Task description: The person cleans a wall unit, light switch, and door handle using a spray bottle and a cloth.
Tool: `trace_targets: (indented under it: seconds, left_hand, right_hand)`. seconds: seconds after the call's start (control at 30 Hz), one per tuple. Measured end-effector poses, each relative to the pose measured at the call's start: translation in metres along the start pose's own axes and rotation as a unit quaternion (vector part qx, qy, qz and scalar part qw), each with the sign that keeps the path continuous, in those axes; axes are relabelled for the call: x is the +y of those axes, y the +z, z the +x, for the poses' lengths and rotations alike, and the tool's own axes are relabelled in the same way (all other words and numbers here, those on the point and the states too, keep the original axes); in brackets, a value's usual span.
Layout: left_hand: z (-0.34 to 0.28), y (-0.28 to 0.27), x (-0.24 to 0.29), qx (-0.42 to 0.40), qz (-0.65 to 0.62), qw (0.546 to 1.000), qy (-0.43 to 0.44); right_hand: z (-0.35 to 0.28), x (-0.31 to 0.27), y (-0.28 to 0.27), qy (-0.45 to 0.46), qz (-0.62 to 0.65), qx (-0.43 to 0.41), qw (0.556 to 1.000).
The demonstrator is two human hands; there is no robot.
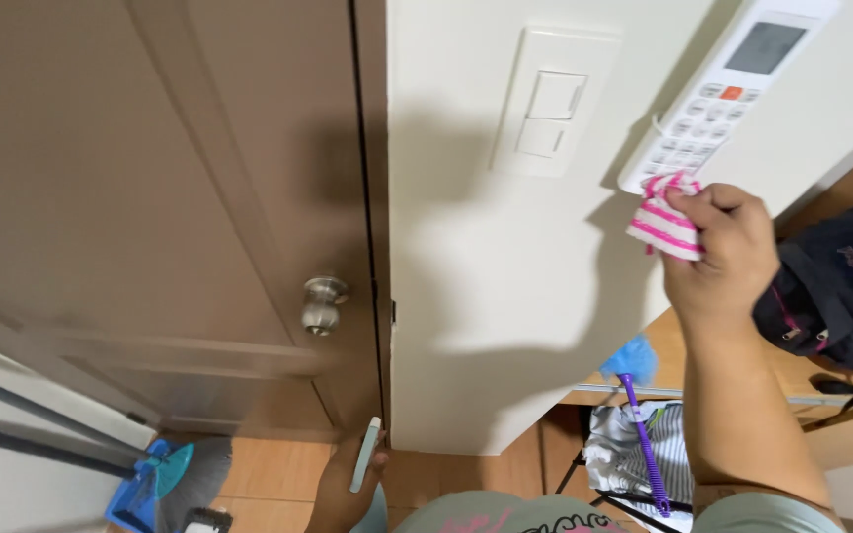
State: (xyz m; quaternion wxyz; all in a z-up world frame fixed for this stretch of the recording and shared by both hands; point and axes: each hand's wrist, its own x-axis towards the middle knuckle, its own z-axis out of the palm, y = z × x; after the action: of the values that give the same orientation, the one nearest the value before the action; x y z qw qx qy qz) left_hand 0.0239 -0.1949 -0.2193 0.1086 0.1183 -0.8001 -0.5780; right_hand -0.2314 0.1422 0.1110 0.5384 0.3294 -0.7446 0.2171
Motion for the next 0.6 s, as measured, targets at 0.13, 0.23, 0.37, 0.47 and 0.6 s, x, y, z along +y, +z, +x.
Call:
trace_targets:
  seconds: [0.13,0.23,0.37,0.47,0.6]
  left_hand:
    - [-0.006,-0.01,-0.004,-0.001,0.012,0.998,-0.059]
    - [-0.002,-0.014,-0.011,0.014,0.005,0.999,-0.043]
    - [0.0,-0.02,-0.014,0.001,0.001,0.999,-0.043]
    - [0.011,-0.021,-0.02,-0.014,-0.014,0.998,-0.053]
    - [0.015,-0.023,-0.029,-0.021,-0.003,0.998,-0.057]
  right_hand:
    - [0.014,-0.002,-0.017,0.028,-0.009,-0.015,0.999]
    - [0.015,0.034,-0.01,0.05,-0.011,0.031,0.998]
    - [0.029,0.009,0.005,0.018,-0.037,0.057,0.998]
    - [0.02,-0.015,0.018,-0.033,-0.064,0.065,0.995]
    - [-0.017,-0.005,0.013,0.02,0.0,0.029,0.999]
